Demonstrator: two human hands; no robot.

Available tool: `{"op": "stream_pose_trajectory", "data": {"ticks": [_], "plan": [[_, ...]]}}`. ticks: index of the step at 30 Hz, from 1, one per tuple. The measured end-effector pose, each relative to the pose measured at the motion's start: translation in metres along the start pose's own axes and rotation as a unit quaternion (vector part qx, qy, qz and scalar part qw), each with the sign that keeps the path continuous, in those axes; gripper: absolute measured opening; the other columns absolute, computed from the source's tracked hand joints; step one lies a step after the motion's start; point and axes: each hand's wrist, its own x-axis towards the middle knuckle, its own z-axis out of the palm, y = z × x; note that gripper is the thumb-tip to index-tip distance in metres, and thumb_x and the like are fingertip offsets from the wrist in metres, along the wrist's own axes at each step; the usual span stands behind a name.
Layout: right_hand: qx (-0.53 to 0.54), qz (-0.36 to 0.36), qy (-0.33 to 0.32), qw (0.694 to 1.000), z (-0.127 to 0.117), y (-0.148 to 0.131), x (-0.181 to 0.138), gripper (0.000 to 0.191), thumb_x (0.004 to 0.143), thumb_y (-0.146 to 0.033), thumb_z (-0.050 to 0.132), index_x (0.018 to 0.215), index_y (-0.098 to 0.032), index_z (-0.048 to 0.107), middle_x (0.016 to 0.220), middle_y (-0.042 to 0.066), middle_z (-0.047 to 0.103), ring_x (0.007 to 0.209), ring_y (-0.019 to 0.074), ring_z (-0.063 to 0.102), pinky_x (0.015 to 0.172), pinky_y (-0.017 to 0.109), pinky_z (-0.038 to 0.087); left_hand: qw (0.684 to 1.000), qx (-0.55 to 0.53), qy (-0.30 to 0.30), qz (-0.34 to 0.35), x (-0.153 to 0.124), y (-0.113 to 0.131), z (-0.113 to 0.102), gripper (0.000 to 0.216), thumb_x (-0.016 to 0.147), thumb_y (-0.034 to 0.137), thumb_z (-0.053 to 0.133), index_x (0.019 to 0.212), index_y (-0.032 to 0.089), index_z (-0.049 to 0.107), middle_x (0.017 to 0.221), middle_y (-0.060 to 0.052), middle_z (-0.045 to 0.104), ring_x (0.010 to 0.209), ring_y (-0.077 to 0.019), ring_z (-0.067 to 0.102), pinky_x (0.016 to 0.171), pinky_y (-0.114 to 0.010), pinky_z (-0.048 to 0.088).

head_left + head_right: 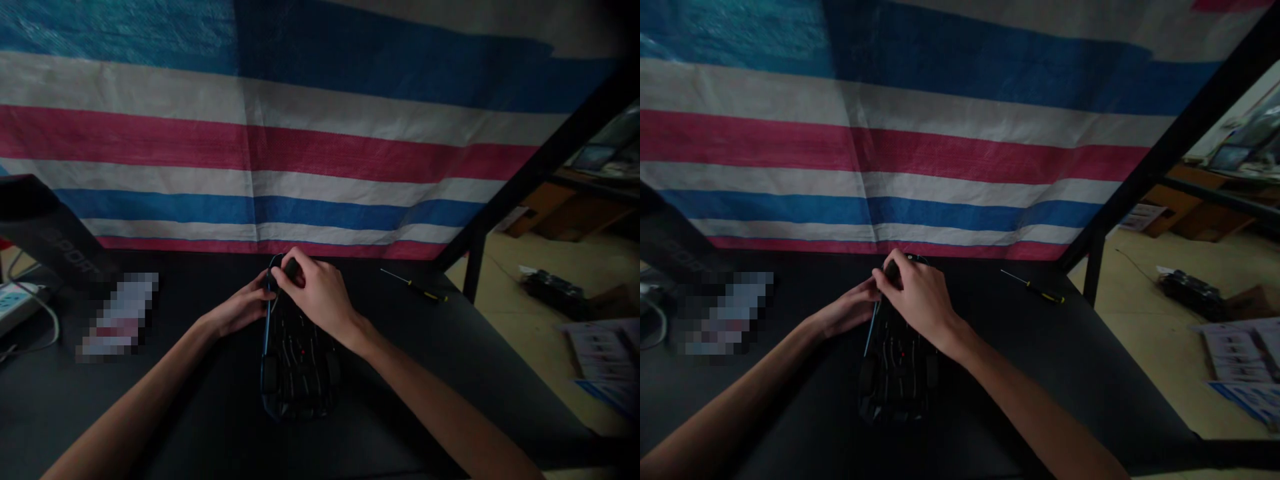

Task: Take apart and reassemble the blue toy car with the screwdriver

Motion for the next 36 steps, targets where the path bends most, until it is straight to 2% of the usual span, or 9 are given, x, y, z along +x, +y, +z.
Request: {"op": "stream_pose_trajectory", "data": {"ticks": [4, 6, 8, 10, 15, 20, 31, 34, 36], "plan": [[0.211, 0.065, 0.018, 0.975, -0.018, 0.041, -0.002, 0.032, 0.103, -0.055, 0.057, 0.1, -0.023, 0.059, 0.082, -0.002, 0.062, 0.072, 0.014, 0.06, 0.066, 0.024, 0.049, 1.0, 0.012, -0.013, 0.024, -0.001, 0.001, 0.004, 0.059, 0.087, 0.014, 0.079, 0.142, 0.027, 0.061, 0.12, -0.005, 0.074, 0.1, -0.0174, 0.07, 0.091, -0.03, 0.053], [0.165, 0.113, 0.028, 0.979, -0.033, 0.065, -0.012, 0.035, 0.106, -0.057, 0.049, 0.104, -0.023, 0.057, 0.088, -0.001, 0.06, 0.076, 0.015, 0.059, 0.065, 0.023, 0.048, 0.999, 0.015, -0.012, 0.035, -0.001, 0.0, 0.003, 0.053, 0.085, 0.012, 0.08, 0.135, 0.025, 0.065, 0.12, -0.004, 0.073, 0.1, -0.0158, 0.069, 0.092, -0.028, 0.05], [0.088, 0.121, -0.046, 0.988, -0.047, 0.087, -0.025, 0.038, 0.109, -0.052, 0.036, 0.108, -0.022, 0.059, 0.091, 0.001, 0.062, 0.077, 0.016, 0.059, 0.064, 0.024, 0.046, 0.999, 0.016, -0.013, 0.037, 0.0, -0.001, 0.001, 0.049, 0.084, 0.011, 0.081, 0.129, 0.022, 0.067, 0.117, -0.004, 0.073, 0.098, -0.0147, 0.068, 0.093, -0.027, 0.049], [0.057, 0.115, -0.132, 0.983, -0.054, 0.103, -0.037, 0.034, 0.105, -0.049, 0.048, 0.104, -0.021, 0.066, 0.091, 0.001, 0.067, 0.079, 0.017, 0.063, 0.068, 0.026, 0.048, 0.999, 0.018, -0.013, 0.034, 0.001, -0.002, 0.0, 0.049, 0.083, 0.011, 0.08, 0.13, 0.021, 0.067, 0.119, -0.005, 0.074, 0.099, -0.0154, 0.068, 0.095, -0.029, 0.049], [-0.082, 0.152, -0.243, 0.954, -0.033, 0.107, -0.053, 0.024, 0.103, -0.035, 0.058, 0.114, -0.02, 0.073, 0.089, 0.006, 0.076, 0.081, 0.0218, 0.071, 0.075, 0.03, 0.049, 0.999, 0.042, 0.001, 0.03, 0.002, 0.001, -0.001, 0.059, 0.085, 0.011, 0.077, 0.142, 0.019, 0.063, 0.135, -0.01, 0.072, 0.112, -0.0218, 0.07, 0.105, -0.035, 0.047], [-0.218, 0.193, -0.231, 0.928, -0.011, 0.092, -0.059, 0.052, 0.103, -0.025, 0.055, 0.152, -0.01, 0.052, 0.108, 0.025, 0.077, 0.103, 0.0375, 0.076, 0.086, 0.041, 0.05, 0.997, 0.066, 0.008, 0.044, 0.003, 0.003, 0.002, 0.073, 0.083, 0.012, 0.077, 0.152, 0.021, 0.057, 0.15, -0.011, 0.065, 0.131, -0.0279, 0.065, 0.115, -0.04, 0.043], [-0.097, 0.149, -0.156, 0.972, -0.019, 0.123, -0.051, 0.029, 0.113, -0.032, 0.038, 0.119, -0.027, 0.065, 0.102, 0.004, 0.079, 0.088, 0.0202, 0.076, 0.076, 0.026, 0.045, 0.985, 0.135, 0.092, 0.063, 0.005, 0.012, 0.006, 0.076, 0.085, 0.028, 0.079, 0.156, 0.025, 0.052, 0.158, -0.011, 0.059, 0.148, -0.0321, 0.054, 0.124, -0.046, 0.041], [-0.047, 0.136, -0.111, 0.983, -0.013, 0.135, -0.048, 0.031, 0.11, -0.03, 0.036, 0.114, -0.023, 0.065, 0.097, 0.004, 0.077, 0.081, 0.0184, 0.072, 0.073, 0.026, 0.046, 0.955, 0.236, 0.147, 0.107, 0.008, 0.013, -0.006, 0.062, 0.099, 0.045, 0.062, 0.155, 0.023, 0.049, 0.151, -0.015, 0.063, 0.137, -0.0317, 0.062, 0.119, -0.053, 0.046], [-0.021, 0.129, -0.09, 0.987, -0.008, 0.141, -0.048, 0.031, 0.107, -0.029, 0.037, 0.11, -0.022, 0.066, 0.096, 0.005, 0.077, 0.08, 0.0187, 0.071, 0.072, 0.027, 0.046, 0.888, 0.405, 0.166, 0.143, 0.009, 0.011, -0.013, 0.052, 0.101, 0.039, 0.056, 0.148, 0.019, 0.053, 0.14, -0.016, 0.068, 0.126, -0.0314, 0.067, 0.116, -0.056, 0.047]]}}
